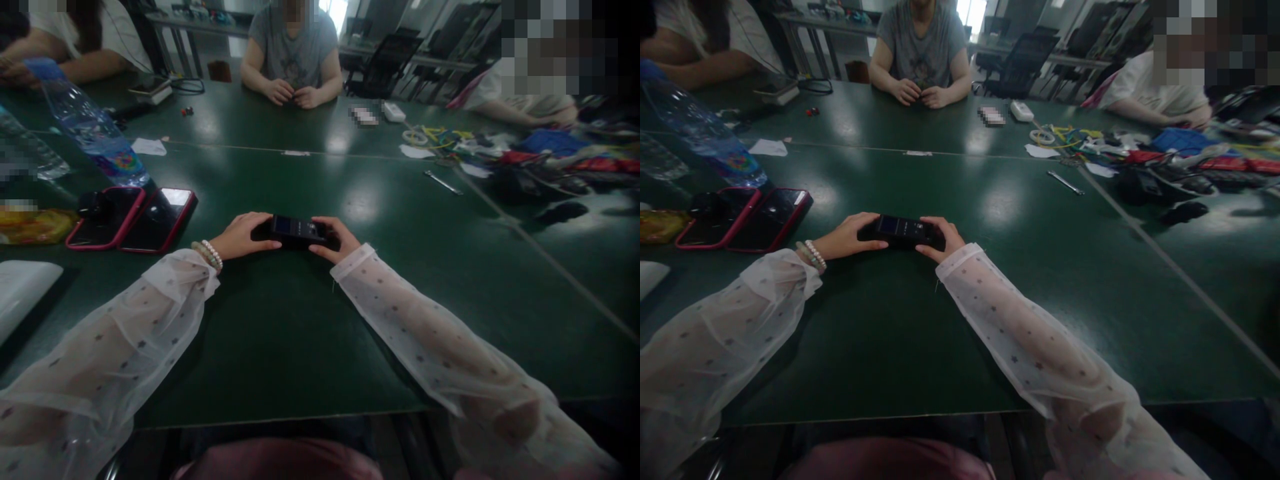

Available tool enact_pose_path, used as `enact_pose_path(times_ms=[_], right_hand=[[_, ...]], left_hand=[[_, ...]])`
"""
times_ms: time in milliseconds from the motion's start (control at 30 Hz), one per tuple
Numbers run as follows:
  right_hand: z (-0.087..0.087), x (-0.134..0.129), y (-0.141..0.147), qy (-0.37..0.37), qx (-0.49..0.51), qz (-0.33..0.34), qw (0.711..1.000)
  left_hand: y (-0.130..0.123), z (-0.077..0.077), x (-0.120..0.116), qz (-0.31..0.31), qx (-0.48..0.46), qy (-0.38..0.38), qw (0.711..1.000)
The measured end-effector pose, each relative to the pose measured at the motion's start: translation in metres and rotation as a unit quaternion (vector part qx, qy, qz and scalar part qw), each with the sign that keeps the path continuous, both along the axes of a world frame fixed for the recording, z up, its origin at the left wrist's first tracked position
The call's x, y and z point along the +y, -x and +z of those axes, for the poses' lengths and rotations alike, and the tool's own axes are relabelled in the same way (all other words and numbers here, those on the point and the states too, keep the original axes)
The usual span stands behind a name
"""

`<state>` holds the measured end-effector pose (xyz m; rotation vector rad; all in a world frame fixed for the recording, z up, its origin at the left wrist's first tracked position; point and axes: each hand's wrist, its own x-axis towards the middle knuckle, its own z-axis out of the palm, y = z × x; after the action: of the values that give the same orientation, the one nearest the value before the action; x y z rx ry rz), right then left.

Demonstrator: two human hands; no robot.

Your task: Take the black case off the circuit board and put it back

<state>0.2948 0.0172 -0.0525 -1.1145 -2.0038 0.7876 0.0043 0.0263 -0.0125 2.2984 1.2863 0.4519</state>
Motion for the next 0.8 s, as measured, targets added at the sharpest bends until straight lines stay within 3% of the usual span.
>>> enact_pose_path(times_ms=[233, 500, 633, 800], right_hand=[[-0.001, 0.0, 0.001, -0.025, 0.016, -0.004, 1.0], [0.008, 0.006, -0.002, 0.065, 0.153, 0.005, 0.986], [0.016, 0.016, -0.014, 0.044, 0.195, -0.056, 0.978], [0.011, 0.036, -0.047, -0.049, 0.109, -0.194, 0.974]], left_hand=[[-0.001, 0.0, -0.001, 0.008, -0.001, -0.005, 1.0], [-0.002, 0.002, -0.001, -0.011, 0.004, -0.015, 1.0], [0.0, 0.0, 0.001, -0.035, -0.007, -0.027, 0.999], [0.002, 0.0, 0.0, -0.04, -0.008, -0.027, 0.999]])
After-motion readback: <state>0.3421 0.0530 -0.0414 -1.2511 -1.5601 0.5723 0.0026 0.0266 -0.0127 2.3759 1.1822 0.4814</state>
